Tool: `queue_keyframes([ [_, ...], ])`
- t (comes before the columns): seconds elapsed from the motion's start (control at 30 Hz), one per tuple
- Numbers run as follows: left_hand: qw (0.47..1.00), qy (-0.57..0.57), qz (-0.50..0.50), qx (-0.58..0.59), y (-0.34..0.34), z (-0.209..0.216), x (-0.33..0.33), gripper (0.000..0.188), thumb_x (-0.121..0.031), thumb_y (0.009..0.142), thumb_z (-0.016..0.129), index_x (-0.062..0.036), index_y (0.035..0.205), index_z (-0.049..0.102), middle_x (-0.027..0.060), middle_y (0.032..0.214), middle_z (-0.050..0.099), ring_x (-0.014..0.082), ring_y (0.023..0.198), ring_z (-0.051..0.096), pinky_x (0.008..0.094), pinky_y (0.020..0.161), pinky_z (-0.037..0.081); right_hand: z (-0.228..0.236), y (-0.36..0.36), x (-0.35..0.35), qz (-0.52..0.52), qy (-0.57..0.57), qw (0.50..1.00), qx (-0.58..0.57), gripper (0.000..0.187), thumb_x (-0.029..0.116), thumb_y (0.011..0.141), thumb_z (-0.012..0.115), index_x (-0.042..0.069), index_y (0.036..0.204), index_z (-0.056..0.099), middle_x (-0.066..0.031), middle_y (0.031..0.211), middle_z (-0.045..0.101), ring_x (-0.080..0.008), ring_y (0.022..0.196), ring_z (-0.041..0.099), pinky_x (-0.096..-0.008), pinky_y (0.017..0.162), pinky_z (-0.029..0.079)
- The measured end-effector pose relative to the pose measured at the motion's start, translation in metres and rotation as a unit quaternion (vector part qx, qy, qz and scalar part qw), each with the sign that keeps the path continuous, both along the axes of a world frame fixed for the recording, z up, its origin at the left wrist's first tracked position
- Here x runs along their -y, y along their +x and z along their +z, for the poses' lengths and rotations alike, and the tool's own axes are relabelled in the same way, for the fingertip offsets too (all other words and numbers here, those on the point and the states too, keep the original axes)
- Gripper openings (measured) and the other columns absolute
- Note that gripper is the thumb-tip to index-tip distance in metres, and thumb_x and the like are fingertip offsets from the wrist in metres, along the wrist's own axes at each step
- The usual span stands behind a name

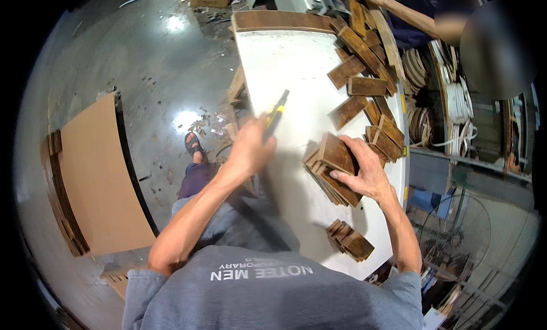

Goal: The person picks up wood blocks from a worktable and stacks them in rows on a cardboard sheet on the factory floor.

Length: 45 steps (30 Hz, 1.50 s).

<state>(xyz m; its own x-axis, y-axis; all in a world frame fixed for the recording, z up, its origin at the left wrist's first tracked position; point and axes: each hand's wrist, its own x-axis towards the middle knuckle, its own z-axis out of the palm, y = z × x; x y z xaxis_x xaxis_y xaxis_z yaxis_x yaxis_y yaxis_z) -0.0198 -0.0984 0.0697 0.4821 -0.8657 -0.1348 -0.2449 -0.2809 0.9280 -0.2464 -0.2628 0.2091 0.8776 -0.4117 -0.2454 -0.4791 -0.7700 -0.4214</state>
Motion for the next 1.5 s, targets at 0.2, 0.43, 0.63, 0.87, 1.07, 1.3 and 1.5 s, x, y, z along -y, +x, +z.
queue_keyframes([
  [0.2,0.977,0.04,-0.077,0.194,-0.031,-0.018,0.026,0.065,-0.009,0.08,0.07,0.0085,0.138,0.047,0.0281,0.111,0.053,0.043,0.106,0.054,0.0478,0.092,0.046,-0.017,-0.064,-0.035,-0.085,-0.042,0.995,-0.02,0.082,0.028,0.074,0.084,0.004,0.143,0.047,-0.0209,0.121,0.057,-0.0377,0.114,0.056,-0.0456,0.1,0.049],
  [0.43,0.987,0.013,-0.022,0.159,-0.071,0.005,-0.003,0.067,-0.014,0.081,0.076,0.0069,0.14,0.05,0.0262,0.129,0.056,0.0376,0.117,0.056,0.0453,0.099,0.048,-0.028,-0.091,-0.026,-0.1,0.013,0.995,-0.011,0.09,0.041,0.077,0.081,0.006,0.151,0.042,-0.024,0.134,0.055,-0.0383,0.127,0.051,-0.0468,0.109,0.043],
  [0.63,0.934,0.127,-0.075,-0.326,-0.161,-0.006,-0.045,0.082,-0.03,0.085,0.082,0.0147,0.142,0.044,0.0226,0.131,0.059,0.0224,0.115,0.06,0.0326,0.094,0.051,-0.06,-0.096,0.047,-0.081,0.242,0.954,-0.158,0.099,0.07,0.083,0.064,0.001,0.152,0.041,-0.0231,0.152,0.045,-0.0368,0.139,0.044,-0.0456,0.116,0.035],
  [0.87,0.918,0.08,-0.039,-0.387,-0.176,0.03,-0.022,0.085,-0.038,0.089,0.078,0.0184,0.14,0.04,0.0228,0.127,0.059,0.0254,0.114,0.06,0.0341,0.095,0.05,-0.089,-0.096,-0.018,-0.291,0.425,0.852,-0.09,0.108,0.08,0.086,0.051,-0.004,0.153,0.037,-0.0291,0.156,0.035,-0.0373,0.146,0.035,-0.0481,0.12,0.026],
  [1.07,0.916,0.058,0.02,-0.395,-0.166,0.03,-0.064,0.09,-0.039,0.077,0.087,0.0151,0.137,0.046,0.029,0.134,0.057,0.0325,0.122,0.058,0.0368,0.097,0.051,-0.125,-0.085,-0.106,-0.4,0.508,0.748,0.148,0.09,0.068,0.096,0.049,-0.005,0.147,0.046,-0.0245,0.149,0.048,-0.0295,0.138,0.045,-0.0395,0.117,0.032],
  [1.3,0.948,0.022,0.034,-0.316,-0.173,0.003,-0.105,0.093,-0.044,0.073,0.086,0.0072,0.141,0.048,0.023,0.123,0.066,0.0327,0.112,0.065,0.0408,0.1,0.05,-0.09,-0.056,-0.173,-0.451,0.493,0.711,0.217,0.073,0.057,0.098,0.055,-0.004,0.138,0.055,-0.0175,0.127,0.063,-0.0246,0.115,0.06,-0.0366,0.099,0.047],
  [1.5,0.923,-0.031,-0.017,-0.382,-0.165,0.032,-0.138,0.085,-0.034,0.071,0.088,0.0033,0.136,0.047,0.0196,0.122,0.064,0.0307,0.112,0.064,0.0421,0.096,0.051,-0.056,-0.058,-0.211,-0.327,0.511,0.743,0.282,0.073,0.048,0.096,0.063,-0.001,0.146,0.044,-0.0171,0.14,0.053,-0.0261,0.125,0.054,-0.0387,0.105,0.044],
])
